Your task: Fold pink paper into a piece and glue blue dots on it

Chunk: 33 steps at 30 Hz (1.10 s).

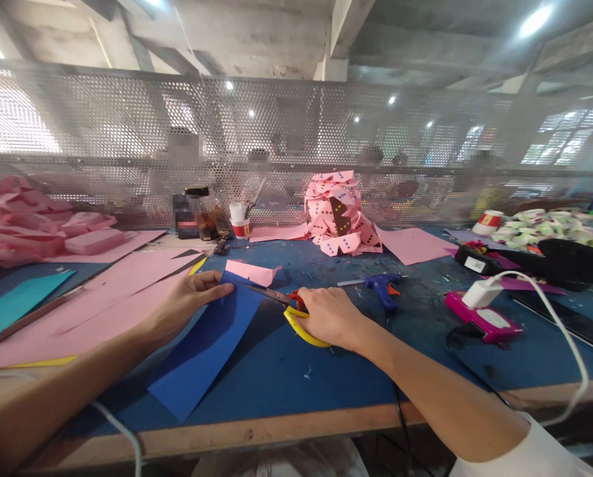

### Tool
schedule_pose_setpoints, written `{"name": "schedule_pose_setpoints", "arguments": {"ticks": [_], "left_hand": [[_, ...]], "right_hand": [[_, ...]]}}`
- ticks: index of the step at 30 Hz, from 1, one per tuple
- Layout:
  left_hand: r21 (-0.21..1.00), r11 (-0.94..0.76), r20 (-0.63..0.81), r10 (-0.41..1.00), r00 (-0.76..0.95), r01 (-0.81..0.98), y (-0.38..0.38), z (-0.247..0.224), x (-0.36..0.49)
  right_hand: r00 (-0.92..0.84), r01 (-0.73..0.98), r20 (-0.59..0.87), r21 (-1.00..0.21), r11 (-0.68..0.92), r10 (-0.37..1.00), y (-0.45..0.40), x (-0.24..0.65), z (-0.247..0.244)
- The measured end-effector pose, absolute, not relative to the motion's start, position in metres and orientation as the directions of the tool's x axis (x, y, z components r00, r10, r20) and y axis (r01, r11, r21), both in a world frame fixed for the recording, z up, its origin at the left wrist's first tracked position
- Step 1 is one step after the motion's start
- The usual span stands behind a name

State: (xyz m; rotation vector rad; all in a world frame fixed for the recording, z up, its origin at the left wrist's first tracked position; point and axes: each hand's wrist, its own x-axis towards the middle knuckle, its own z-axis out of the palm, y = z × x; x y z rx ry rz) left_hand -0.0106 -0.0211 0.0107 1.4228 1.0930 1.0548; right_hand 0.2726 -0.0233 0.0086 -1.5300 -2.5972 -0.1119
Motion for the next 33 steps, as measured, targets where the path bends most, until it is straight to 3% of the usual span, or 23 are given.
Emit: {"name": "schedule_pose_setpoints", "arguments": {"ticks": [33], "left_hand": [[0.99, -0.093, 0.065, 0.97, 0.233, 0.109, -0.0187, 0.0091, -0.0124]], "right_hand": [[-0.495, 0.869, 0.146, 0.064, 0.491, 0.857, -0.0265, 0.2714, 0.008]]}}
